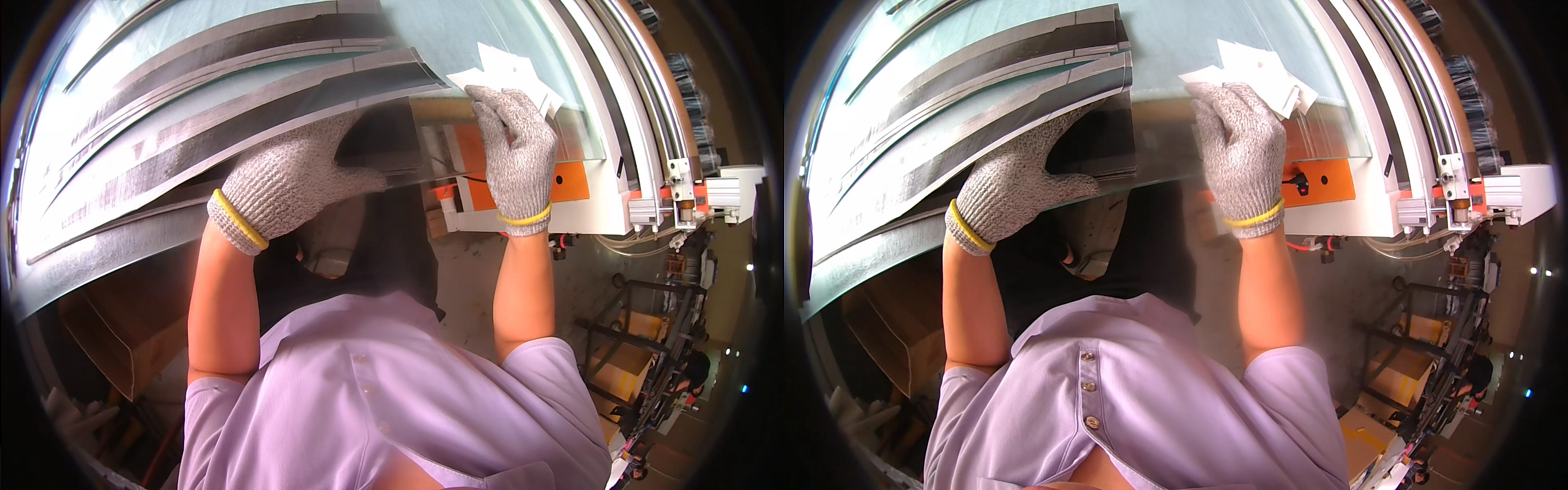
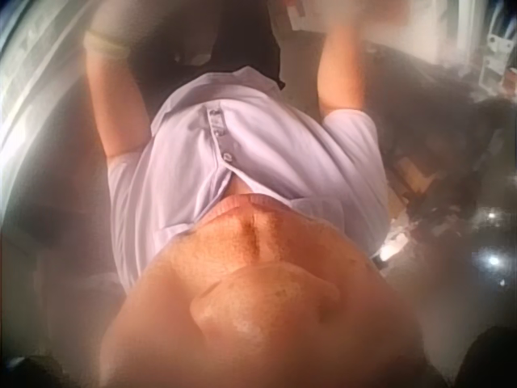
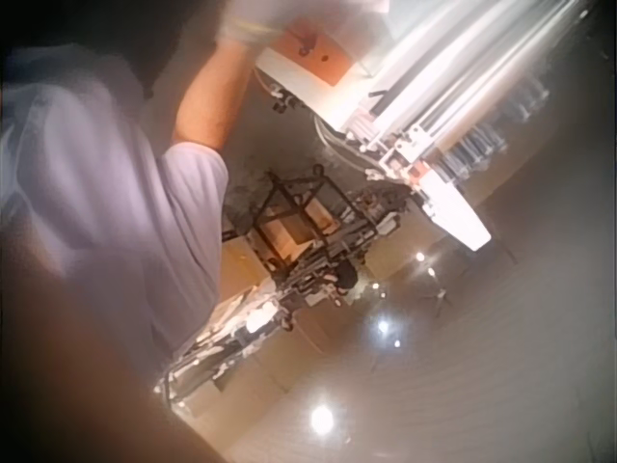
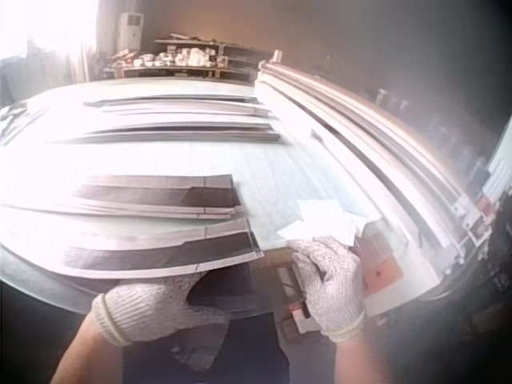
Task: The person picks up a long metal bar and moves to a workbench. They then use a sanding block to sand the edges of the metal bar repeatedly.
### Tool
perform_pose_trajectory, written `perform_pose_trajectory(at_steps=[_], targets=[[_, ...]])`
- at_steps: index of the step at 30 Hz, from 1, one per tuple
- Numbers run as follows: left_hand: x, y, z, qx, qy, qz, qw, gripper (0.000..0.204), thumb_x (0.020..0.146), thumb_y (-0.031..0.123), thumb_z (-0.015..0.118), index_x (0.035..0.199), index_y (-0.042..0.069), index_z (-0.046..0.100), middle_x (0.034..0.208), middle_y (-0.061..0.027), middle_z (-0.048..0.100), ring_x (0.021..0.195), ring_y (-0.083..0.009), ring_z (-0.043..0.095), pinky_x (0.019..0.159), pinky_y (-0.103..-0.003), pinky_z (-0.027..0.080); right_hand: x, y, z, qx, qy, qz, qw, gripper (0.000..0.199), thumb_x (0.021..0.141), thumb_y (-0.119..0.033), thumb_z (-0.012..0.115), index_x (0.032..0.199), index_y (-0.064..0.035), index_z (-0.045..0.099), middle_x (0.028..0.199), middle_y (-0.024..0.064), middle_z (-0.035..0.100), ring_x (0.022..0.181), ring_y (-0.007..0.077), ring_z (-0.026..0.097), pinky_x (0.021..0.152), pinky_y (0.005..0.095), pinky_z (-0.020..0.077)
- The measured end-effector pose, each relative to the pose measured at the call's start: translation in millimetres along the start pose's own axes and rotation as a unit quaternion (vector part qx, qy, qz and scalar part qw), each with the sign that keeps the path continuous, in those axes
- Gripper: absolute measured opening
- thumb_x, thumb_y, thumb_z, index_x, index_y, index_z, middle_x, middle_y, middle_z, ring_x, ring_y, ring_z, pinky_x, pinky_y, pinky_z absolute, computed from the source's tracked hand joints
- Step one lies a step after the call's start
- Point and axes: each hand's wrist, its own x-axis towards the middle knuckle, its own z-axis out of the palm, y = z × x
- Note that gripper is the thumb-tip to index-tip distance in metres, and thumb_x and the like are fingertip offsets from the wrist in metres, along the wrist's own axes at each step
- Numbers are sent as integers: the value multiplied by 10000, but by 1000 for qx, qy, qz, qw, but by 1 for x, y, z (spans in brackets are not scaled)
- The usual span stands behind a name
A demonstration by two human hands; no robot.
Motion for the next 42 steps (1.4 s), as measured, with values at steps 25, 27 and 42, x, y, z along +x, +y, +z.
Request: perform_pose_trajectory(at_steps=[25, 27, 42], targets=[[3, -10, -1, -30, 49, 42, 997, 942, 726, 581, 818, 1473, 100, 505, 1456, -193, 538, 1371, -393, 478, 1145, -466, 375, 18, -19, 13, 110, -50, -76, 990, 151, 761, -134, 743, 896, -66, 750, 842, 118, 692, 795, 334, 673, 717, 403, 537], [3, -8, -2, -45, 51, 26, 997, 926, 735, 594, 806, 1462, 96, 519, 1450, -197, 542, 1371, -392, 478, 1141, -467, 380, 22, -19, 13, 87, -56, -88, 991, 143, 769, -137, 742, 894, -69, 749, 839, 114, 691, 795, 334, 675, 712, 405, 537], [-20, 32, 24, 174, 159, 164, 958, 367, 765, 147, 711, 1115, 37, 710, 1187, -149, 684, 1008, -322, 688, 850, -407, 559, 36, -43, 29, 176, 55, -49, 982, 162, 821, -61, 741, 975, -11, 731, 850, 152, 682, 764, 355, 677, 686, 372, 540]])
